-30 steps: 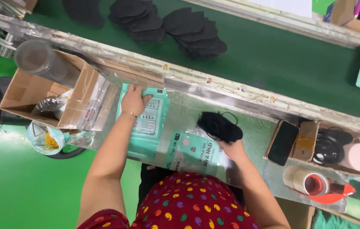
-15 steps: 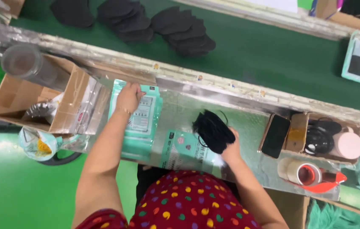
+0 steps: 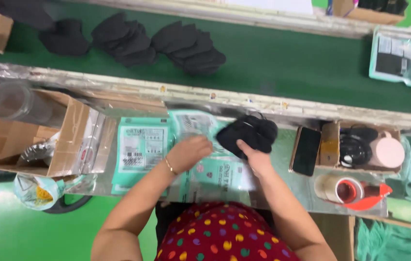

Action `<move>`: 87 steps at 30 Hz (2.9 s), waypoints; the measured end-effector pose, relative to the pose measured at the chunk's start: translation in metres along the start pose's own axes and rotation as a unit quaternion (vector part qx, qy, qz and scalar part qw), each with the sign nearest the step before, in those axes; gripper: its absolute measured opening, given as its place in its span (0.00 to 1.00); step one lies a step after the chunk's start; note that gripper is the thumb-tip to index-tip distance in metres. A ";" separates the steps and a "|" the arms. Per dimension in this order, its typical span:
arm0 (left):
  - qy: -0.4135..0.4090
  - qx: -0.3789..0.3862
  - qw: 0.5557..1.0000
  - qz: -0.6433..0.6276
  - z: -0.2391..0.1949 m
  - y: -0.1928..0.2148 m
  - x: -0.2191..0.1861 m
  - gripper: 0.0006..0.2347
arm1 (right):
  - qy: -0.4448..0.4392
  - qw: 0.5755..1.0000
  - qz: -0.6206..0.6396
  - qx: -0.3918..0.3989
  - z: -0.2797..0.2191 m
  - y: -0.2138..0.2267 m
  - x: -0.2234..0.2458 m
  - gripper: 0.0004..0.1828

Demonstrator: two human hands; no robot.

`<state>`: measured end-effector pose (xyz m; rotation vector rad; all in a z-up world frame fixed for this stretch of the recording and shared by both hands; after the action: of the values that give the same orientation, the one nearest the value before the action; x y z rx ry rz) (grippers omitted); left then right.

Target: The person picks black face masks from a conveyor, folds and arranges them, and places them into teal plastic pouches, pressing the pouches closed and setting finished pouches aside on the conveyor. The person repeats this packing cycle for multiple masks and pouches.

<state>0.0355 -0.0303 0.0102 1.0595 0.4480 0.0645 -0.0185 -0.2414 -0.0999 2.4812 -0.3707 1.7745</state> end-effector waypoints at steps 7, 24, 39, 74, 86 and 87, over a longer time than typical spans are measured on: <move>-0.038 -0.007 0.998 -0.040 0.020 0.011 -0.018 0.18 | 0.110 0.973 -0.168 0.115 -0.019 -0.037 -0.009 0.20; 0.104 -0.109 0.977 -0.151 0.041 0.011 -0.019 0.03 | 0.101 0.865 -0.409 0.273 -0.036 -0.075 0.021 0.13; 0.115 -0.010 0.986 -0.121 0.044 0.038 -0.026 0.05 | 0.181 0.958 -0.198 0.103 -0.038 -0.050 0.074 0.08; -0.050 0.054 0.984 -0.160 0.090 0.052 0.015 0.24 | 0.434 0.778 -0.436 -0.128 -0.062 -0.016 0.166 0.33; 0.118 -0.028 0.939 -0.323 0.011 -0.046 0.011 0.56 | 0.282 0.948 -0.072 0.131 -0.024 -0.019 0.015 0.60; 0.142 -0.022 0.936 -0.321 0.008 -0.059 0.022 0.52 | 0.289 0.942 -0.140 0.102 -0.017 -0.006 0.001 0.53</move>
<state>0.0494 -0.0600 -0.0443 0.8193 1.0344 -0.3572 -0.0330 -0.2323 -0.0929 1.8501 0.2055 2.3656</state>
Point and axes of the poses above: each hand's wrist, its own z-axis towards the middle knuckle, its own y-axis out of the back of the hand, x = y × z, the point moved 8 cm from there along z, towards the middle knuckle, and after that the axes turned 1 degree about z, right-handed, at the moved point
